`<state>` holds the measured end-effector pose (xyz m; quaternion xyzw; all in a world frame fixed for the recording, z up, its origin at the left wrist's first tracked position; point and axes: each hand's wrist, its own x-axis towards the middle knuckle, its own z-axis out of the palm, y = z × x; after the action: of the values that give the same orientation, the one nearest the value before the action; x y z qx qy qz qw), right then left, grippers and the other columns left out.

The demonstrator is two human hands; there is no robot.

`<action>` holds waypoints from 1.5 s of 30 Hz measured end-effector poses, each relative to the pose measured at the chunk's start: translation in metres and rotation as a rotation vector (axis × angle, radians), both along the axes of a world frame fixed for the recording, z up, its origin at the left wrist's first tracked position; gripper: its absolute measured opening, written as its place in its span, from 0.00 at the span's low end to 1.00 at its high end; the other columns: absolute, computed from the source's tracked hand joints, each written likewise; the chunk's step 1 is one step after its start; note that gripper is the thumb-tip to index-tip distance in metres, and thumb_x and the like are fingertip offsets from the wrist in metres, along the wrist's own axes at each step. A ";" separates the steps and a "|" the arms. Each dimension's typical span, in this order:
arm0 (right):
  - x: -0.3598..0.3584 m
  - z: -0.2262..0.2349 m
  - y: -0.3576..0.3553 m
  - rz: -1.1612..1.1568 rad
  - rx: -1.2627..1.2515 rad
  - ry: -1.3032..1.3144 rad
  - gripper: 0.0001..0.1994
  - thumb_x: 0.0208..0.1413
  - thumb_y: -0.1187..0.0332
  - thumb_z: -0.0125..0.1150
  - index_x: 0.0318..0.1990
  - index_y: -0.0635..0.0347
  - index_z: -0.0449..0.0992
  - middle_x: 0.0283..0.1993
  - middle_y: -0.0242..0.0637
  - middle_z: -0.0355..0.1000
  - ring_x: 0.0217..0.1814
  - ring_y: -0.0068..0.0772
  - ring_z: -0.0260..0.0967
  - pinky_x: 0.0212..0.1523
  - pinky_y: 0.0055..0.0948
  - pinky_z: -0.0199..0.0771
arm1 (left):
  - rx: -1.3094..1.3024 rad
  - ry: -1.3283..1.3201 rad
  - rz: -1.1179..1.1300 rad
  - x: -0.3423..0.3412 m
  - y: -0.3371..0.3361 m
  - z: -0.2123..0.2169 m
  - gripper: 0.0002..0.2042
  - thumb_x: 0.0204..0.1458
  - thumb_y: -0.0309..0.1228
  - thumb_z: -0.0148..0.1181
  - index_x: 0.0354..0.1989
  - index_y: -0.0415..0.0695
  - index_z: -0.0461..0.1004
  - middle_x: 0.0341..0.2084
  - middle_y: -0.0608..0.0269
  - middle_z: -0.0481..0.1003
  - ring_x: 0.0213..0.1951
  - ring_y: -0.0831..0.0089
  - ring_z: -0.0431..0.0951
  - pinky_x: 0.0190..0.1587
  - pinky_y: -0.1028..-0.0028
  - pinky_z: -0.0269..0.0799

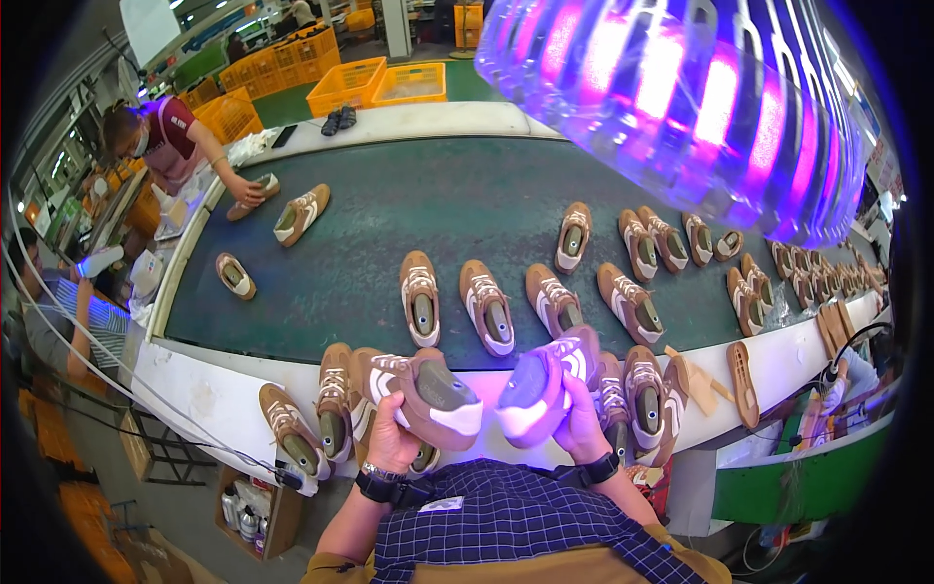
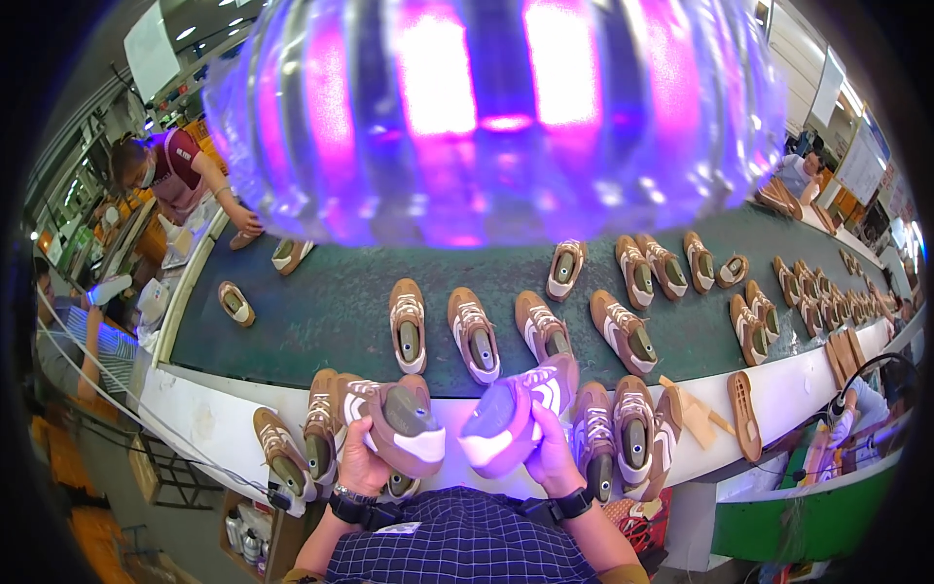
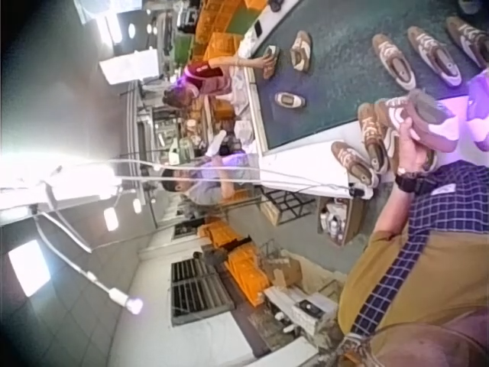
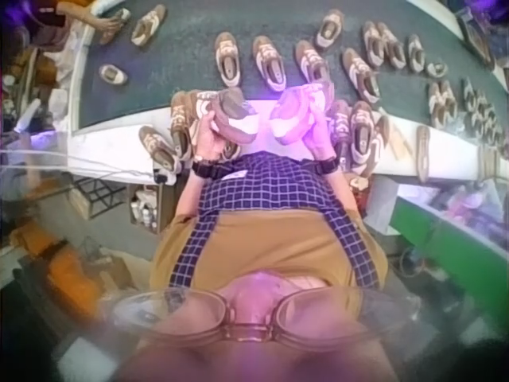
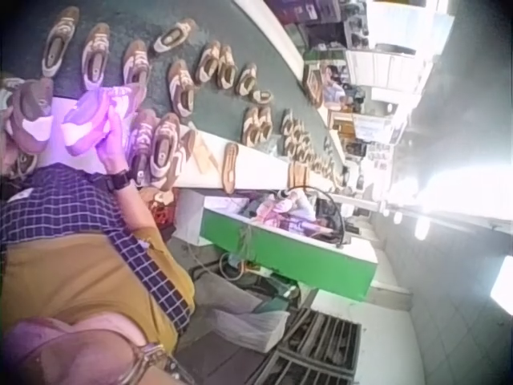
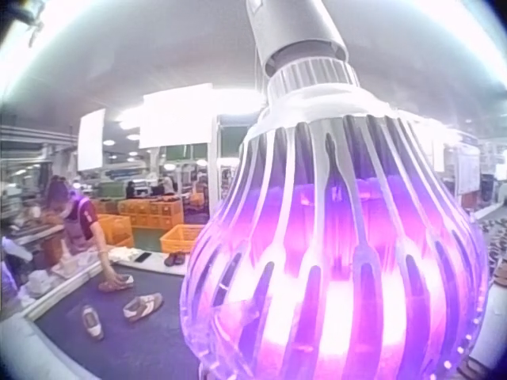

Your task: Inspecting and marking shoes on a manufacturing conveyor belt.

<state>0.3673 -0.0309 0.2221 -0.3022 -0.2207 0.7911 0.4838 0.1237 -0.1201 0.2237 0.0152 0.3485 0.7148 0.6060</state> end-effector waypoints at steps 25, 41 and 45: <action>0.050 -0.010 -0.052 -0.118 0.496 -1.197 0.12 0.51 0.69 0.56 0.39 0.68 0.72 0.33 0.40 0.74 0.36 0.27 0.70 0.39 0.25 0.69 | -0.015 -0.094 -0.064 -0.060 -0.033 -0.043 0.22 0.47 0.34 0.49 0.52 0.39 0.65 0.45 0.55 0.72 0.47 0.62 0.73 0.53 0.65 0.66; -0.107 -0.068 0.048 0.126 0.745 -1.135 0.14 0.48 0.66 0.61 0.39 0.64 0.71 0.34 0.44 0.73 0.37 0.37 0.73 0.39 0.31 0.71 | -0.057 -0.076 0.007 -0.101 -0.061 -0.062 0.21 0.45 0.34 0.49 0.48 0.38 0.68 0.42 0.55 0.74 0.44 0.61 0.74 0.52 0.65 0.68; -0.114 -0.076 0.048 0.207 0.728 -1.194 0.14 0.47 0.64 0.62 0.39 0.62 0.72 0.34 0.43 0.74 0.36 0.36 0.73 0.38 0.31 0.72 | -0.029 -0.110 -0.010 -0.107 -0.059 -0.074 0.21 0.45 0.33 0.48 0.48 0.38 0.68 0.42 0.55 0.74 0.44 0.61 0.74 0.52 0.65 0.68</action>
<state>0.2531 0.0168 0.1462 -0.4809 -0.7265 0.4081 0.2728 0.0172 -0.1788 0.1499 -0.0311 0.3249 0.7064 0.6281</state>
